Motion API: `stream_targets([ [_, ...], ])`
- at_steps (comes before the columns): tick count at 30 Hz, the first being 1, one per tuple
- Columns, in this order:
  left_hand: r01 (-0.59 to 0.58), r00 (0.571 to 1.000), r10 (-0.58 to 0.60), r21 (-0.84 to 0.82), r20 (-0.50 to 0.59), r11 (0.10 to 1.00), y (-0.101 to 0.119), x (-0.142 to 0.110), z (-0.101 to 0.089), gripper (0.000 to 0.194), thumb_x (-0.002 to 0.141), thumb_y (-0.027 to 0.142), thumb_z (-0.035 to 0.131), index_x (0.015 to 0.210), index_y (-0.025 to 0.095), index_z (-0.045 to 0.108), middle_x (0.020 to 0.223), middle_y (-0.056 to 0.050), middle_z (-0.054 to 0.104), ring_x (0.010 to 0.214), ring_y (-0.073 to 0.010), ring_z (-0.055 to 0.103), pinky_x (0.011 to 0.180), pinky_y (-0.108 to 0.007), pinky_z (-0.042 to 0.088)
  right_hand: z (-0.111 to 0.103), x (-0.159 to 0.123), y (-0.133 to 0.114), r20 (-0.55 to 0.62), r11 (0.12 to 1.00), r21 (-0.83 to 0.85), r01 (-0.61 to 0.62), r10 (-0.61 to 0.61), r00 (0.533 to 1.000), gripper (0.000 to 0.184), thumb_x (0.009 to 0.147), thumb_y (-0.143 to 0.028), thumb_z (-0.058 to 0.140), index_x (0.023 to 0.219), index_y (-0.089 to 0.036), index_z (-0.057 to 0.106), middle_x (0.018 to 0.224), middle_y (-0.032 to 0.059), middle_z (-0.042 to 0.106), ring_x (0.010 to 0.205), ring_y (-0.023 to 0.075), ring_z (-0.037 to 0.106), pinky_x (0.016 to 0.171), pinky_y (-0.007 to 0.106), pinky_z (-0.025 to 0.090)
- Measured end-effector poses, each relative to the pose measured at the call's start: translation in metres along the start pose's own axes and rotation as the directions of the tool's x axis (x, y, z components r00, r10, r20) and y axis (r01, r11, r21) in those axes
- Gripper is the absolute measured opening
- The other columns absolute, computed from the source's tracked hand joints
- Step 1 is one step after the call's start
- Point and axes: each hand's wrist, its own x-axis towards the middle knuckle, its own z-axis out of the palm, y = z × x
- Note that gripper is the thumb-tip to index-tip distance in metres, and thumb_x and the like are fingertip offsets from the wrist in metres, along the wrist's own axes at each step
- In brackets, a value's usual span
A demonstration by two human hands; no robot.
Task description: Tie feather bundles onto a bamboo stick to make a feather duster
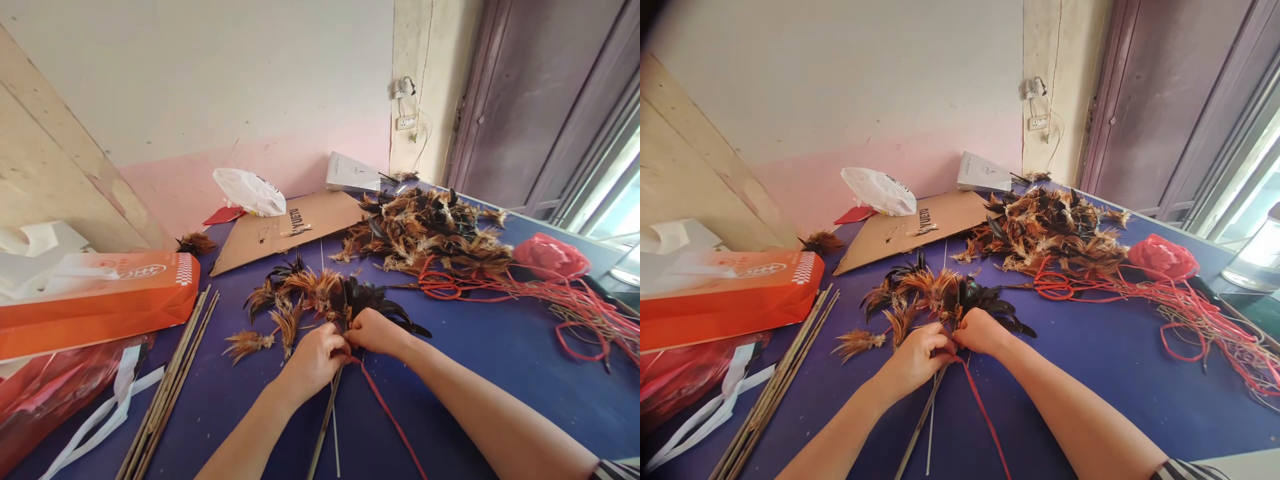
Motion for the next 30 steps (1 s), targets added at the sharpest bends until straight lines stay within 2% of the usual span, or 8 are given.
stream_targets([
  [5, -0.02, 0.996, 0.001, -0.227, -0.084, 0.974, 0.0, 0.006, 0.002, 0.012, 0.072, 0.024, 0.059, 0.067, 0.018, 0.068, 0.074, -0.003, 0.058, 0.072, -0.0151, 0.054, 0.068, -0.024, 0.04, -0.002, 0.0, 0.0, 0.021, 1.0, 0.016, -0.003, 0.003, 1.0, 0.022, 0.061, -0.024, 0.056, 0.042, -0.014, 0.051, 0.037, -0.0054, 0.034, 0.041, 0.006, 0.029, 0.039, 0.02, 0.019],
  [7, 0.058, 0.987, -0.111, -0.39, -0.117, 0.919, -0.002, 0.006, 0.008, 0.015, 0.073, 0.028, 0.059, 0.068, 0.016, 0.067, 0.065, -0.002, 0.057, 0.062, -0.0133, 0.053, 0.06, -0.023, 0.041, -0.003, 0.0, 0.001, 0.021, 1.0, 0.025, -0.011, 0.01, 1.0, 0.025, 0.063, -0.025, 0.054, 0.041, -0.014, 0.048, 0.037, -0.0057, 0.031, 0.04, 0.0056, 0.027, 0.038, 0.02, 0.019],
  [10, 0.206, 0.952, -0.3, -0.588, -0.065, 0.782, -0.007, 0.004, 0.019, 0.022, 0.073, 0.035, 0.057, 0.074, 0.014, 0.063, 0.054, 0.001, 0.055, 0.047, -0.0102, 0.047, 0.043, -0.02, 0.036, -0.004, 0.0, 0.002, 0.038, 0.999, 0.04, -0.013, 0.011, 0.999, 0.025, 0.067, -0.024, 0.049, 0.044, -0.014, 0.049, 0.04, -0.0046, 0.036, 0.04, 0.0056, 0.03, 0.039, 0.02, 0.021],
  [16, 0.275, 0.904, -0.423, -0.681, -0.056, 0.678, -0.014, 0.004, 0.033, 0.023, 0.072, 0.037, 0.055, 0.067, 0.016, 0.057, 0.045, 0.004, 0.051, 0.038, -0.0089, 0.045, 0.037, -0.019, 0.034, -0.01, -0.006, 0.005, 0.193, 0.993, 0.033, 0.117, -0.121, 0.974, 0.032, 0.064, -0.037, 0.058, 0.044, -0.015, 0.045, 0.043, -0.0063, 0.028, 0.043, 0.0052, 0.024, 0.039, 0.02, 0.017],
  [18, 0.271, 0.898, -0.434, -0.678, -0.079, 0.683, -0.014, 0.006, 0.035, 0.02, 0.072, 0.035, 0.056, 0.067, 0.016, 0.057, 0.044, 0.004, 0.05, 0.037, -0.0093, 0.045, 0.037, -0.019, 0.034, -0.012, -0.011, 0.001, 0.21, 0.989, 0.0, 0.149, -0.146, 0.967, 0.035, 0.062, -0.04, 0.06, 0.044, -0.015, 0.046, 0.043, -0.0062, 0.028, 0.044, 0.0053, 0.024, 0.039, 0.02, 0.017],
  [22, 0.209, 0.906, -0.385, -0.604, -0.177, 0.769, -0.009, 0.006, 0.038, 0.017, 0.073, 0.029, 0.054, 0.066, 0.015, 0.061, 0.048, 0.002, 0.053, 0.042, -0.0099, 0.046, 0.041, -0.02, 0.035, -0.011, -0.016, -0.009, 0.096, 1.0, -0.024, 0.011, -0.009, 0.995, 0.042, 0.073, -0.046, 0.05, 0.046, -0.014, 0.052, 0.039, -0.0021, 0.04, 0.04, 0.0078, 0.037, 0.04, 0.02, 0.027],
  [25, 0.172, 0.911, -0.333, -0.511, -0.242, 0.842, -0.005, 0.003, 0.038, 0.018, 0.074, 0.026, 0.052, 0.068, 0.014, 0.064, 0.056, -0.001, 0.059, 0.047, -0.011, 0.049, 0.046, -0.021, 0.037, -0.006, -0.014, -0.008, 0.048, 1.0, 0.03, -0.007, 0.006, 0.999, 0.054, 0.081, -0.049, 0.038, 0.042, -0.015, 0.051, 0.038, 0.0022, 0.046, 0.041, 0.0103, 0.046, 0.045, 0.021, 0.035],
  [30, 0.193, 0.906, -0.323, -0.411, -0.274, 0.891, -0.004, 0.002, 0.041, 0.019, 0.075, 0.025, 0.051, 0.071, 0.013, 0.066, 0.056, -0.002, 0.061, 0.047, -0.0119, 0.05, 0.046, -0.022, 0.037, 0.001, -0.01, 0.003, 0.029, 0.986, 0.151, -0.067, 0.063, 0.998, 0.057, 0.082, -0.056, 0.033, 0.046, -0.016, 0.049, 0.036, 0.0007, 0.043, 0.032, 0.0086, 0.039, 0.038, 0.021, 0.034],
])
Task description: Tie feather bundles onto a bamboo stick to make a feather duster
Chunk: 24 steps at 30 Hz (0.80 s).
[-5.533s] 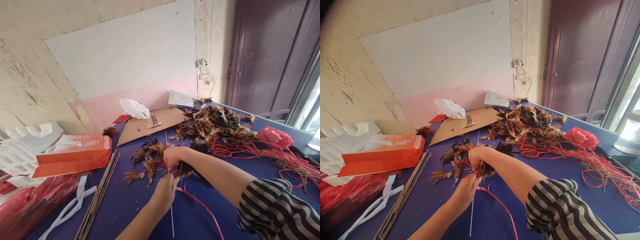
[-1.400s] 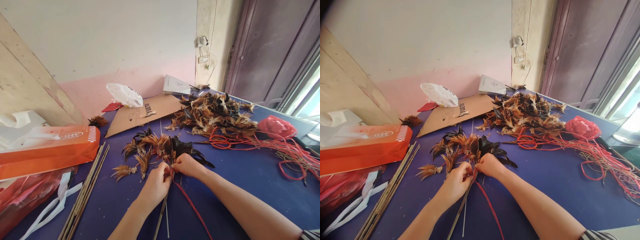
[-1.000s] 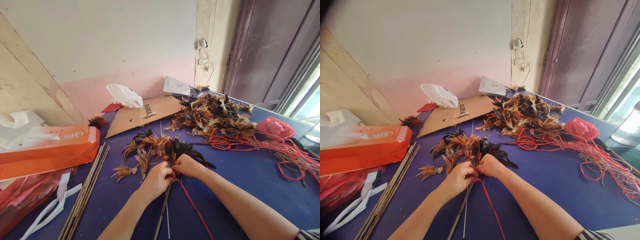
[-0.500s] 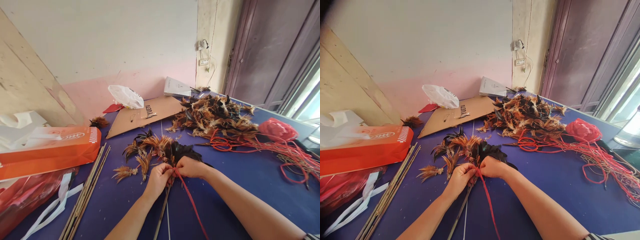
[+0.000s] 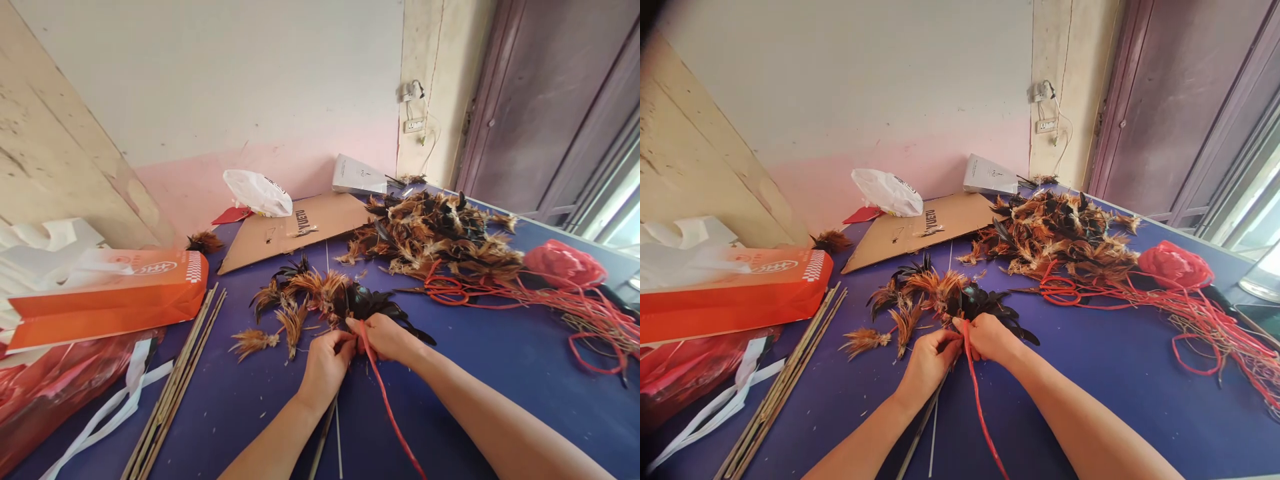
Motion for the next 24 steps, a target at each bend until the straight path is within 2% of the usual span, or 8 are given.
stream_targets([
  [3, 0.007, 1.0, -0.007, 0.041, -0.016, 0.999, 0.001, 0.0, 0.002, 0.019, 0.075, 0.024, 0.051, 0.074, 0.013, 0.067, 0.059, -0.003, 0.063, 0.048, -0.0124, 0.051, 0.047, -0.022, 0.038, 0.002, -0.001, 0.004, -0.045, 0.998, 0.067, 0.006, -0.003, 0.999, 0.047, 0.082, -0.055, 0.035, 0.057, -0.017, 0.048, 0.036, -0.0009, 0.046, 0.029, 0.0083, 0.038, 0.032, 0.02, 0.03],
  [6, 0.01, 1.0, -0.008, 0.072, -0.02, 0.997, 0.004, -0.001, 0.002, 0.02, 0.076, 0.024, 0.05, 0.076, 0.014, 0.067, 0.058, -0.003, 0.062, 0.047, -0.0126, 0.051, 0.047, -0.023, 0.038, 0.004, -0.003, 0.002, -0.042, 0.983, 0.174, 0.063, -0.056, 0.998, 0.032, 0.085, -0.043, 0.036, 0.067, -0.018, 0.045, 0.037, -0.0033, 0.048, 0.027, 0.0078, 0.038, 0.03, 0.018, 0.028],
  [9, -0.095, 0.994, 0.102, 0.131, -0.047, 0.987, 0.006, -0.004, 0.001, 0.02, 0.078, 0.021, 0.048, 0.076, 0.016, 0.067, 0.064, -0.004, 0.063, 0.057, -0.0143, 0.055, 0.055, -0.024, 0.042, 0.007, -0.004, 0.0, 0.039, 0.935, 0.355, 0.017, -0.033, 0.999, 0.025, 0.086, -0.034, 0.031, 0.072, -0.018, 0.045, 0.037, -0.004, 0.049, 0.026, 0.0074, 0.038, 0.029, 0.016, 0.028],
  [12, -0.232, 0.97, 0.242, 0.189, -0.035, 0.954, 0.006, -0.009, 0.002, 0.022, 0.076, 0.012, 0.046, 0.078, 0.018, 0.067, 0.07, -0.004, 0.063, 0.066, -0.0147, 0.057, 0.065, -0.026, 0.043, 0.008, -0.002, 0.002, 0.118, 0.864, 0.501, -0.053, -0.007, 0.993, 0.02, 0.084, -0.029, 0.032, 0.075, -0.017, 0.045, 0.04, -0.0034, 0.052, 0.028, 0.007, 0.04, 0.03, 0.015, 0.029],
  [15, -0.29, 0.954, 0.298, 0.246, 0.005, 0.925, 0.005, -0.012, 0.003, 0.022, 0.072, 0.008, 0.049, 0.082, 0.018, 0.066, 0.072, -0.004, 0.06, 0.068, -0.0147, 0.056, 0.066, -0.025, 0.043, 0.007, 0.0, 0.006, 0.182, 0.807, 0.581, -0.104, -0.005, 0.983, 0.017, 0.083, -0.026, 0.033, 0.076, -0.017, 0.046, 0.043, -0.0024, 0.055, 0.03, 0.0071, 0.042, 0.031, 0.015, 0.031],
  [20, -0.281, 0.956, 0.292, 0.266, -0.004, 0.922, 0.001, -0.008, 0.004, 0.019, 0.074, 0.011, 0.05, 0.073, 0.018, 0.068, 0.069, -0.004, 0.059, 0.066, -0.0145, 0.055, 0.062, -0.025, 0.042, -0.001, -0.003, 0.005, 0.296, 0.758, 0.623, -0.195, 0.002, 0.955, 0.027, 0.086, -0.031, 0.032, 0.073, -0.015, 0.048, 0.048, 0.0013, 0.059, 0.032, 0.0074, 0.046, 0.032, 0.016, 0.036],
  [22, -0.241, 0.965, 0.258, 0.237, -0.042, 0.941, -0.002, -0.005, 0.003, 0.019, 0.074, 0.012, 0.05, 0.068, 0.018, 0.068, 0.067, -0.004, 0.059, 0.065, -0.0143, 0.055, 0.062, -0.025, 0.042, -0.006, -0.004, 0.005, 0.337, 0.783, 0.589, -0.201, -0.011, 0.942, 0.032, 0.087, -0.036, 0.033, 0.076, -0.013, 0.051, 0.053, 0.004, 0.062, 0.033, 0.0077, 0.048, 0.032, 0.016, 0.037],
  [24, -0.154, 0.984, 0.165, 0.157, -0.064, 0.976, -0.004, -0.002, 0.001, 0.018, 0.075, 0.018, 0.052, 0.066, 0.017, 0.068, 0.063, -0.003, 0.059, 0.06, -0.0138, 0.054, 0.059, -0.025, 0.042, -0.011, -0.006, 0.006, 0.311, 0.826, 0.54, -0.162, -0.017, 0.95, 0.037, 0.086, -0.042, 0.035, 0.081, -0.012, 0.055, 0.058, 0.0057, 0.064, 0.034, 0.0078, 0.049, 0.031, 0.016, 0.035],
])
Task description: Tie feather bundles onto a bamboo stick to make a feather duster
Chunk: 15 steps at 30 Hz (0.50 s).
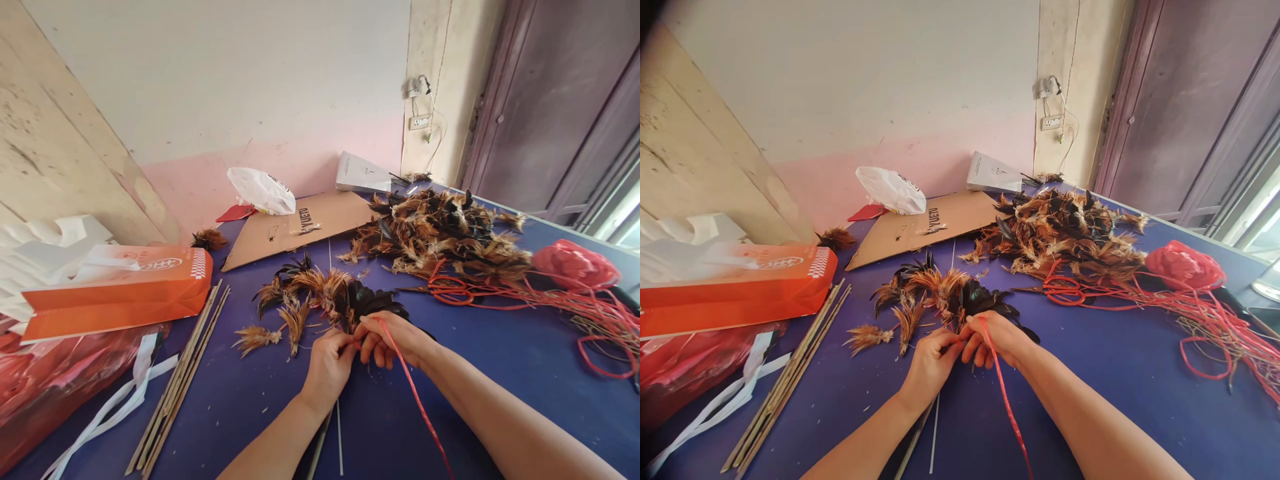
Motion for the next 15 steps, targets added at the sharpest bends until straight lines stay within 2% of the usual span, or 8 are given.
stream_targets([
  [3, 0.223, 0.973, -0.206, -0.188, 0.109, 0.956, -0.004, 0.004, -0.005, 0.027, 0.077, 0.034, 0.051, 0.065, 0.015, 0.066, 0.053, -0.001, 0.056, 0.048, -0.0117, 0.049, 0.049, -0.023, 0.039, -0.007, -0.004, -0.003, -0.034, 0.989, -0.118, 0.092, -0.096, 0.995, 0.041, 0.083, -0.046, 0.04, 0.087, -0.01, 0.059, 0.068, 0.0078, 0.066, 0.038, 0.0072, 0.051, 0.032, 0.016, 0.034],
  [5, 0.337, 0.938, -0.288, -0.304, 0.194, 0.891, -0.006, 0.006, -0.009, 0.031, 0.076, 0.04, 0.052, 0.063, 0.014, 0.065, 0.051, -0.001, 0.056, 0.046, -0.011, 0.048, 0.046, -0.022, 0.038, -0.012, -0.009, -0.007, 0.026, 0.955, -0.216, 0.202, -0.202, 0.979, 0.036, 0.08, -0.041, 0.046, 0.086, -0.01, 0.063, 0.082, 0.0092, 0.066, 0.048, 0.0078, 0.055, 0.038, 0.016, 0.038],
  [7, 0.391, 0.918, -0.324, -0.384, 0.229, 0.836, -0.006, 0.008, -0.011, 0.031, 0.073, 0.041, 0.055, 0.062, 0.014, 0.064, 0.053, -0.001, 0.057, 0.047, -0.0107, 0.049, 0.046, -0.021, 0.039, -0.02, -0.016, -0.013, 0.124, 0.913, -0.272, 0.305, -0.281, 0.952, 0.028, 0.074, -0.033, 0.055, 0.089, -0.012, 0.065, 0.097, 0.0091, 0.063, 0.06, 0.0101, 0.059, 0.047, 0.018, 0.043],
  [9, 0.413, 0.91, -0.345, -0.419, 0.231, 0.808, -0.005, 0.009, -0.012, 0.029, 0.071, 0.04, 0.058, 0.061, 0.014, 0.063, 0.053, 0.0, 0.057, 0.048, -0.0101, 0.049, 0.048, -0.021, 0.04, -0.029, -0.026, -0.02, 0.184, 0.906, -0.243, 0.348, -0.309, 0.933, 0.033, 0.07, -0.026, 0.058, 0.1, -0.014, 0.063, 0.097, 0.0079, 0.063, 0.067, 0.0123, 0.06, 0.055, 0.021, 0.046],
  [12, 0.427, 0.904, -0.364, -0.42, 0.225, 0.801, -0.004, 0.008, -0.01, 0.027, 0.07, 0.039, 0.059, 0.058, 0.014, 0.062, 0.051, 0.001, 0.056, 0.046, -0.0094, 0.048, 0.048, -0.021, 0.04, -0.036, -0.034, -0.028, 0.102, 0.923, -0.123, 0.364, -0.353, 0.93, 0.037, 0.07, -0.026, 0.056, 0.105, -0.014, 0.059, 0.083, 0.0069, 0.066, 0.059, 0.0111, 0.057, 0.052, 0.021, 0.044],
  [15, 0.42, 0.907, -0.357, -0.419, 0.223, 0.805, -0.003, 0.008, -0.009, 0.027, 0.07, 0.038, 0.059, 0.058, 0.014, 0.062, 0.051, 0.001, 0.055, 0.046, -0.0091, 0.047, 0.047, -0.021, 0.039, -0.024, -0.028, -0.024, -0.031, 0.933, -0.161, 0.321, -0.329, 0.944, 0.028, 0.072, -0.028, 0.054, 0.094, -0.013, 0.06, 0.072, 0.0051, 0.064, 0.045, 0.0072, 0.051, 0.041, 0.018, 0.038],
])
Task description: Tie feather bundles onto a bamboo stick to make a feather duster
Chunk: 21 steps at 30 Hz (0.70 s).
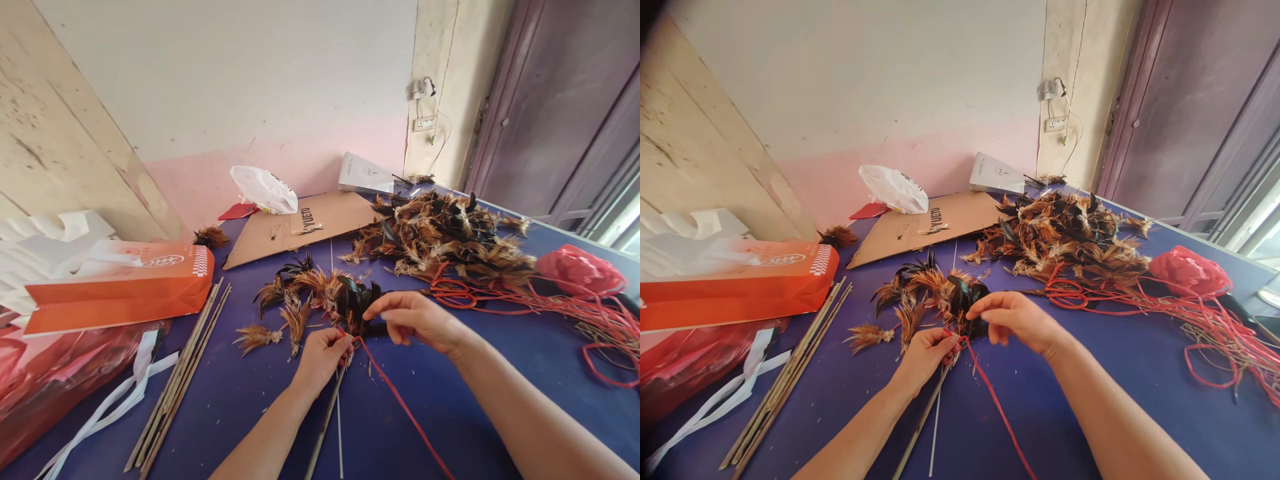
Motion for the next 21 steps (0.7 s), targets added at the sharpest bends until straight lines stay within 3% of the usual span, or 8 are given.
stream_targets([
  [3, -0.033, 0.999, 0.033, -0.009, 0.013, 0.999, 0.0, 0.0, -0.001, 0.026, 0.07, 0.039, 0.059, 0.06, 0.015, 0.061, 0.053, 0.002, 0.056, 0.047, -0.0092, 0.047, 0.047, -0.021, 0.039, 0.028, 0.009, 0.016, -0.084, 0.984, -0.157, -0.081, 0.069, 0.994, 0.021, 0.07, -0.025, 0.055, 0.088, -0.014, 0.056, 0.075, 0.0031, 0.063, 0.042, 0.0064, 0.053, 0.036, 0.016, 0.037],
  [7, -0.03, 0.999, 0.03, 0.007, 0.028, 1.0, 0.002, -0.001, -0.002, 0.028, 0.07, 0.041, 0.058, 0.062, 0.014, 0.062, 0.053, 0.002, 0.056, 0.047, -0.0099, 0.048, 0.048, -0.022, 0.039, 0.052, 0.018, 0.037, -0.157, 0.965, -0.242, -0.104, 0.067, 0.985, 0.018, 0.068, -0.015, 0.049, 0.086, -0.017, 0.05, 0.077, 0.0011, 0.06, 0.044, 0.0087, 0.057, 0.033, 0.015, 0.037],
  [10, -0.039, 0.999, 0.039, 0.011, 0.032, 0.999, 0.003, -0.002, -0.002, 0.029, 0.071, 0.041, 0.057, 0.062, 0.014, 0.061, 0.053, 0.002, 0.056, 0.048, -0.0105, 0.049, 0.048, -0.022, 0.04, 0.056, 0.019, 0.044, -0.152, 0.952, -0.289, -0.104, 0.062, 0.986, 0.018, 0.067, -0.011, 0.047, 0.084, -0.017, 0.05, 0.063, -0.0028, 0.057, 0.041, 0.0087, 0.055, 0.035, 0.016, 0.035],
  [13, -0.035, 0.999, 0.035, 0.008, 0.004, 0.999, 0.003, -0.002, -0.001, 0.028, 0.07, 0.041, 0.058, 0.061, 0.015, 0.059, 0.052, 0.002, 0.056, 0.047, -0.0111, 0.051, 0.048, -0.023, 0.041, 0.057, 0.019, 0.043, -0.225, 0.912, -0.403, -0.073, -0.022, 0.974, 0.013, 0.066, -0.012, 0.049, 0.077, -0.016, 0.054, 0.051, -0.0052, 0.051, 0.042, 0.0072, 0.048, 0.04, 0.017, 0.034],
  [16, -0.032, 0.999, 0.032, 0.002, -0.023, 0.999, 0.002, -0.002, 0.0, 0.028, 0.071, 0.041, 0.057, 0.062, 0.015, 0.059, 0.05, 0.002, 0.055, 0.045, -0.0111, 0.051, 0.047, -0.023, 0.042, 0.058, 0.02, 0.041, -0.295, 0.886, -0.457, -0.083, -0.063, 0.953, 0.011, 0.065, -0.016, 0.053, 0.074, -0.015, 0.058, 0.049, -0.0054, 0.048, 0.045, 0.0073, 0.043, 0.042, 0.018, 0.031],
  [21, -0.053, 0.997, 0.052, -0.023, -0.064, 0.998, 0.0, -0.002, 0.002, 0.027, 0.073, 0.041, 0.056, 0.063, 0.016, 0.055, 0.05, 0.002, 0.057, 0.045, -0.0115, 0.053, 0.045, -0.023, 0.043, 0.061, 0.02, 0.044, -0.315, 0.87, -0.488, -0.075, -0.095, 0.944, 0.01, 0.066, -0.021, 0.056, 0.073, -0.015, 0.06, 0.05, -0.0047, 0.048, 0.047, 0.0081, 0.04, 0.044, 0.019, 0.028],
])
